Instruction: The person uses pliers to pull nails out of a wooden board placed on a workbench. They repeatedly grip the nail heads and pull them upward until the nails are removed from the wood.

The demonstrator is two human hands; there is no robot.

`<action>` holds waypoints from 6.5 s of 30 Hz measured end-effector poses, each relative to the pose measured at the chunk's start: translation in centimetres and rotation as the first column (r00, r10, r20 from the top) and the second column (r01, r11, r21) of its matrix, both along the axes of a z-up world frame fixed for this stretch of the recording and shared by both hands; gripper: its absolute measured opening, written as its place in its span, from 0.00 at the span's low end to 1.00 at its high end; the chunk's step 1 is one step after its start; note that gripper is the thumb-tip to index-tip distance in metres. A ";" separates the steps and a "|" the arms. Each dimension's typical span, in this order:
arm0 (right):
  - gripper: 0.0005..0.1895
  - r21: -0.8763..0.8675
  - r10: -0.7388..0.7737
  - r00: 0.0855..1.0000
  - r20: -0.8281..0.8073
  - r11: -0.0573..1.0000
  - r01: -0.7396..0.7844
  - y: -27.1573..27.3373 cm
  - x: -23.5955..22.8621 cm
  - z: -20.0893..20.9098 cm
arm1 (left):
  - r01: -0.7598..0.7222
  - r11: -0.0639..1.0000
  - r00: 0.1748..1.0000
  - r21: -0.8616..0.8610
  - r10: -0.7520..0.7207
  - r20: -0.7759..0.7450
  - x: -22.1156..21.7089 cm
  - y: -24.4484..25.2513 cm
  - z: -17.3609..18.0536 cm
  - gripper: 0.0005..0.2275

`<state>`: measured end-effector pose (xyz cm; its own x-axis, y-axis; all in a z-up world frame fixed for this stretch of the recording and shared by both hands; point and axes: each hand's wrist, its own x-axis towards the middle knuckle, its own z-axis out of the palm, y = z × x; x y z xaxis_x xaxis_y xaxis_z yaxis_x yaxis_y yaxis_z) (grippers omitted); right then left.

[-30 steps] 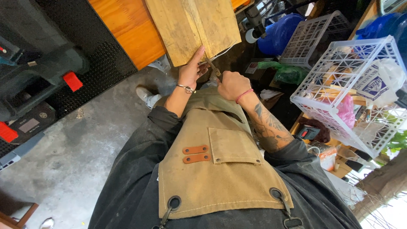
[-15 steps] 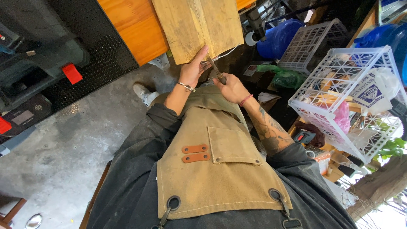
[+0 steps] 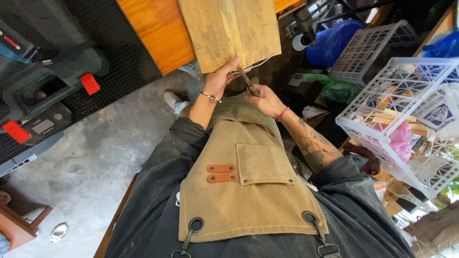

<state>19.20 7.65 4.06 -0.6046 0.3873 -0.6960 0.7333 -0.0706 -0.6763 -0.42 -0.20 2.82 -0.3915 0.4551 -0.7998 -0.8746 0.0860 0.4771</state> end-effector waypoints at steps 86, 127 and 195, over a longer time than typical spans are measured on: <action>0.03 0.099 -0.178 0.974 -0.142 0.976 0.193 -4.8 -0.9 -3.2 | 0.118 0.971 0.990 0.210 -0.099 -0.098 2.3 -2.8 -16.2 0.27; 0.39 0.268 0.282 0.859 0.426 0.868 -0.418 -3.0 -2.6 5.6 | 0.193 0.882 0.980 0.430 -0.199 -0.033 0.2 -2.4 -1.7 0.21; 0.23 0.063 -0.275 0.961 -0.034 0.959 0.277 -3.9 -0.8 -5.7 | 0.160 0.978 0.949 -0.133 -0.190 -0.251 1.1 -0.3 3.0 0.18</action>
